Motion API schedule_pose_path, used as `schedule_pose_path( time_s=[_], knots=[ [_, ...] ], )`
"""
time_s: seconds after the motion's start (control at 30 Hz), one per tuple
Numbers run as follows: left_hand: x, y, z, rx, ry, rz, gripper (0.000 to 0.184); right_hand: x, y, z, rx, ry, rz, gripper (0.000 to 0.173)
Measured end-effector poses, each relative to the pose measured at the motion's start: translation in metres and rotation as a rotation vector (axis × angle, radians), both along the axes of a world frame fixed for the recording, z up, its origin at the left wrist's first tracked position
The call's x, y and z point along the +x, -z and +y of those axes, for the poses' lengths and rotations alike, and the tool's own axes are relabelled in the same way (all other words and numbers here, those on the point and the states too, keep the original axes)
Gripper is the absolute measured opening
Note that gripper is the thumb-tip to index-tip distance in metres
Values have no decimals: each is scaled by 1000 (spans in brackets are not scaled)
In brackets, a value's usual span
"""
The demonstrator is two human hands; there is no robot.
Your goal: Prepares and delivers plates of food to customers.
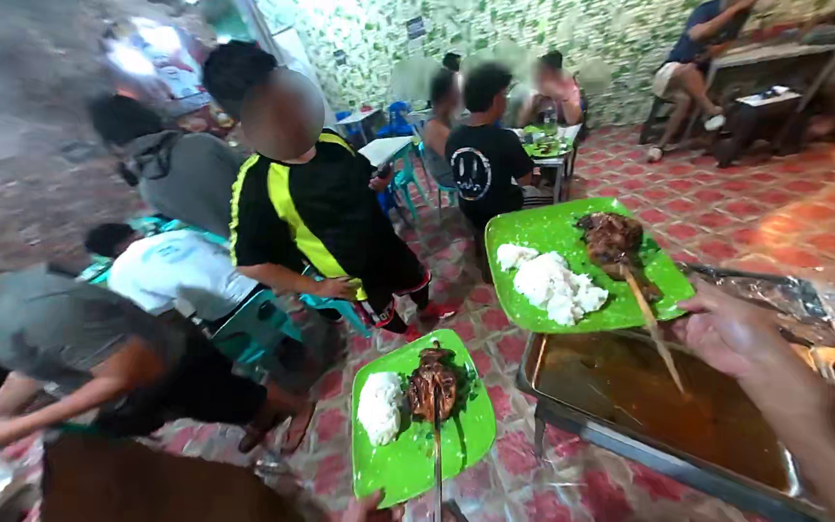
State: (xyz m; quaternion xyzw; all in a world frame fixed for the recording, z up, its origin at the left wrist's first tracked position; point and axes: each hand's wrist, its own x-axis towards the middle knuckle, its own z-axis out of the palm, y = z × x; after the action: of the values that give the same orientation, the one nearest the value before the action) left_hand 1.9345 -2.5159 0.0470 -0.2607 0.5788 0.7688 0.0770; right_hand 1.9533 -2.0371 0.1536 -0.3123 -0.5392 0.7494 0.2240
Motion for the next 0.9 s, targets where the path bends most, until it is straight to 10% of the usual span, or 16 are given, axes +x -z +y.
schedule_pose_path(
  time_s=[0.33,0.9],
  knots=[
    [-358,8,68,-62,540,-37,18,-94,35,-11,-50,656,3,31],
    [-723,12,498,-55,992,-59,26,-343,31,215,-39,1102,-24,30]
  ],
)
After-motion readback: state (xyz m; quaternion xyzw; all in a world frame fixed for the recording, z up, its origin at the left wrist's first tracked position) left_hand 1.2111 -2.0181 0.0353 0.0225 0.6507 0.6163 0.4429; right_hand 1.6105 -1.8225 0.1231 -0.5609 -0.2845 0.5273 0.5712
